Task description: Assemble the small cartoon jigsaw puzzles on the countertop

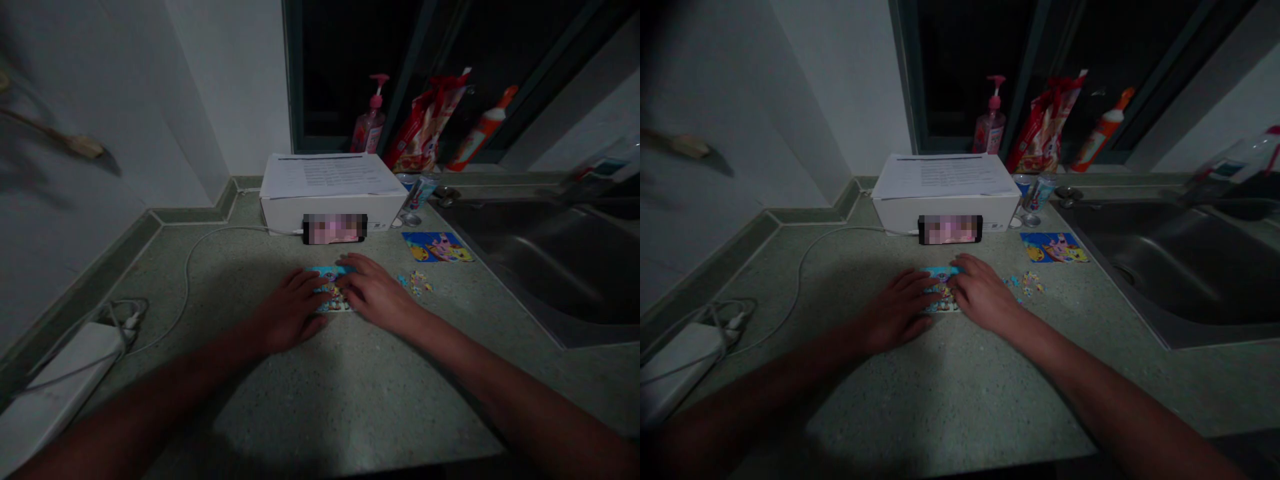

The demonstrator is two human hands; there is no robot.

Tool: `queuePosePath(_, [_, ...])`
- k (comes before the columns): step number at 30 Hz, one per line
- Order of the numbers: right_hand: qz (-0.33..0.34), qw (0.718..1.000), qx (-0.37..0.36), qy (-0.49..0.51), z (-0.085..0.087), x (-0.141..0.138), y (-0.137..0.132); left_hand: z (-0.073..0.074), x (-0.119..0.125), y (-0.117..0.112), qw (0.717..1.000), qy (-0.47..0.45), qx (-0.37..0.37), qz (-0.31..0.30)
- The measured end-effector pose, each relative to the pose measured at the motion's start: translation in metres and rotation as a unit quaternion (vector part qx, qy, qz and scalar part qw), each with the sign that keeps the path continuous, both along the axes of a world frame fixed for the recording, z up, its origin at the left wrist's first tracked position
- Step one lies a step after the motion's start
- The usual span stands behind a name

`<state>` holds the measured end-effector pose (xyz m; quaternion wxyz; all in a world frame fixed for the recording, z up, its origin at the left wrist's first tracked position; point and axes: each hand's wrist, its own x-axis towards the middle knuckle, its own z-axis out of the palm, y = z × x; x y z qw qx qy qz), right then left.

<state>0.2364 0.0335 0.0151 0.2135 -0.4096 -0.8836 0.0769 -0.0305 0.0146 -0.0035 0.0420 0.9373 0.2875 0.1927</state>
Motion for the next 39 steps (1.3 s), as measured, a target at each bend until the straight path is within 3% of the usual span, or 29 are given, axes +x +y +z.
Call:
queuePosePath(9, [0.000,1.000,-0.009,-0.018,0.004,0.005,-0.001,-0.004,0.001,0.002,1.000,-0.006,-0.010,0.001])
queuePosePath(18, [0.006,1.000,-0.001,-0.031,0.001,0.000,-0.002,0.004,0.003,-0.001,0.999,0.022,-0.025,0.010])
queuePosePath(39, [0.006,0.999,-0.030,0.021,0.000,-0.009,0.005,0.004,0.003,0.000,0.999,0.004,-0.032,0.002])
